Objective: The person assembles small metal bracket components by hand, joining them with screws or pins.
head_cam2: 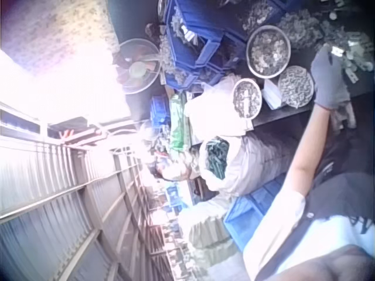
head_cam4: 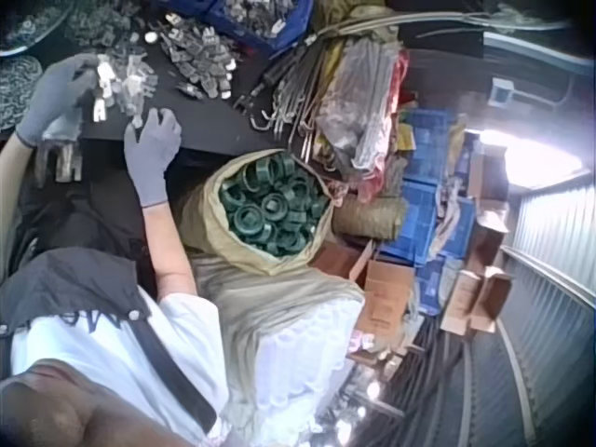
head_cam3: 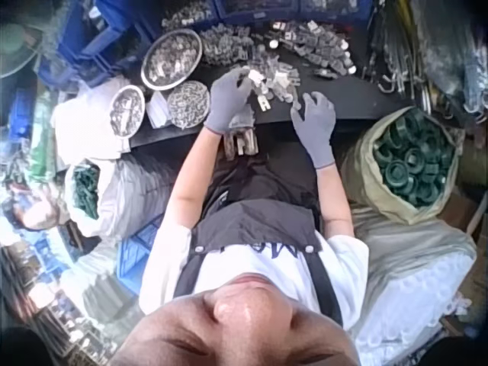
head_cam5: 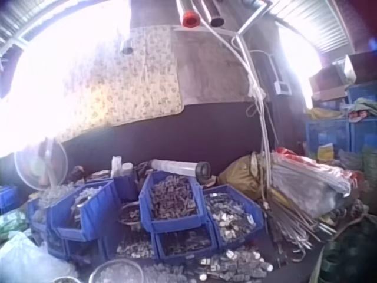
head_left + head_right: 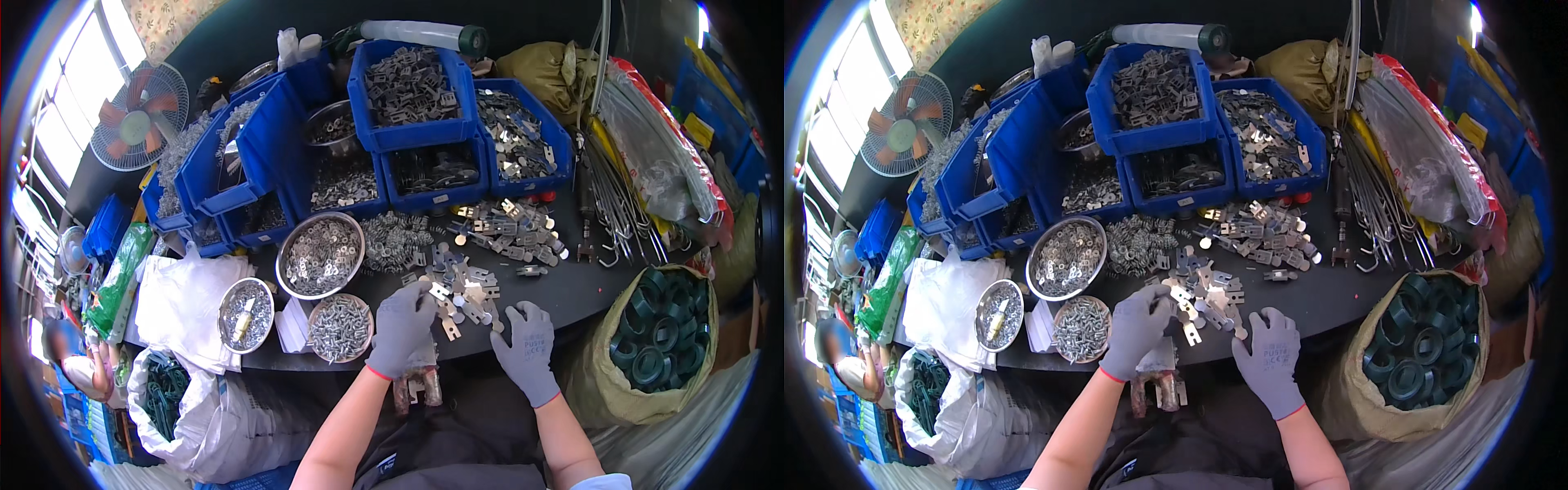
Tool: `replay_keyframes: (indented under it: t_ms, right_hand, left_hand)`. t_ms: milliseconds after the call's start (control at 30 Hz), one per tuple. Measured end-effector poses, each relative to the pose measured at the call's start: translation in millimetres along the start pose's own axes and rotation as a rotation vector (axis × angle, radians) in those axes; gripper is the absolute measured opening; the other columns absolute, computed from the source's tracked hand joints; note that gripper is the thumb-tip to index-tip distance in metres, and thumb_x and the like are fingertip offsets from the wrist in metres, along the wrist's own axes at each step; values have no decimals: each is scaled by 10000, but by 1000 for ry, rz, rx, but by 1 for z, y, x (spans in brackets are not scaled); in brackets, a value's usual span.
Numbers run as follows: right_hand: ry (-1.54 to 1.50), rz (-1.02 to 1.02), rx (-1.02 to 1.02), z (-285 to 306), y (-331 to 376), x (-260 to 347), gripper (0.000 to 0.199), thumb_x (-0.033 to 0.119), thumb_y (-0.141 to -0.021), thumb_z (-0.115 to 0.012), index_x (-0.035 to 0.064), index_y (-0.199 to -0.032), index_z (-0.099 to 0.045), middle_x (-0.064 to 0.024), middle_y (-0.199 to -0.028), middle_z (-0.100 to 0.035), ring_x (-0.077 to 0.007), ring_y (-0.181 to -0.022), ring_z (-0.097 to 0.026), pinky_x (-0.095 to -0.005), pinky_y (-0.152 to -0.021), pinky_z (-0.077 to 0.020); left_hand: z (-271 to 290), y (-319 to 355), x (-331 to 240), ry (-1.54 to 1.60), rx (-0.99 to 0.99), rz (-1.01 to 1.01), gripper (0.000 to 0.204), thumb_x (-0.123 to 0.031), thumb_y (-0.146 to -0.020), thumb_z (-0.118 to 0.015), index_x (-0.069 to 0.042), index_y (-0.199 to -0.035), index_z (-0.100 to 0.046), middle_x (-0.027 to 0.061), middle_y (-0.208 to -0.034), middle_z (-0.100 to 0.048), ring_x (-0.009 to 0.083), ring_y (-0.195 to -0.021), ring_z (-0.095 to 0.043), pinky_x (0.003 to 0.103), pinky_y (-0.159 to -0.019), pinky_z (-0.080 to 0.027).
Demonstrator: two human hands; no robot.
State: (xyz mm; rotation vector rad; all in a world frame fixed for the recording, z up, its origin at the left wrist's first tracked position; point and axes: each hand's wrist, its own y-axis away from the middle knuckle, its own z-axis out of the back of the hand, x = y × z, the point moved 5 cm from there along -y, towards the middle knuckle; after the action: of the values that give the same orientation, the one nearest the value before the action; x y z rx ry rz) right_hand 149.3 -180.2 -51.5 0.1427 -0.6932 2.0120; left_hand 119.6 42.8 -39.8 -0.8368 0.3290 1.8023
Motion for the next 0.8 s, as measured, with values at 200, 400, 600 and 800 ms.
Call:
replay_keyframes:
  t_ms: [200,400,600,800]
  right_hand:
    - [-64,-112,113,-11,-6,-12,283,198,-729,-696,87,-984,-647,-113,-1070,-553,-292,-1002,-535,-413,-841,-432]
    - [-68,-96,-26,-8,-13,-12,200,155,-735,-672,77,-918,-661,-109,-1049,-568,-312,-978,-553,-427,-822,-457]
    - [-104,-32,73,-16,-21,-23,199,155,-758,-647,89,-945,-658,-106,-1064,-565,-310,-948,-570,-426,-793,-475]
    - [-170,-179,307,-21,-25,-34,193,120,-744,-657,87,-934,-646,-121,-971,-575,-282,-859,-604,-394,-757,-491]
  left_hand:
    - [-13,8,30,267,-136,-2,251,-113,-889,-515,-4,-1057,-668,42,-769,-666,76,-612,-575,247,-568,-459]
    - [-24,16,29,756,110,296,277,-52,-886,-435,-35,-1046,-661,-5,-840,-644,27,-675,-528,191,-595,-433]
    - [-16,22,12,1374,244,507,160,-75,-919,-491,-17,-1051,-561,30,-910,-634,65,-766,-587,193,-694,-495]
    - [1,42,-7,1197,216,440,347,-101,-945,-551,-15,-1271,-467,55,-966,-609,81,-850,-590,189,-730,-494]
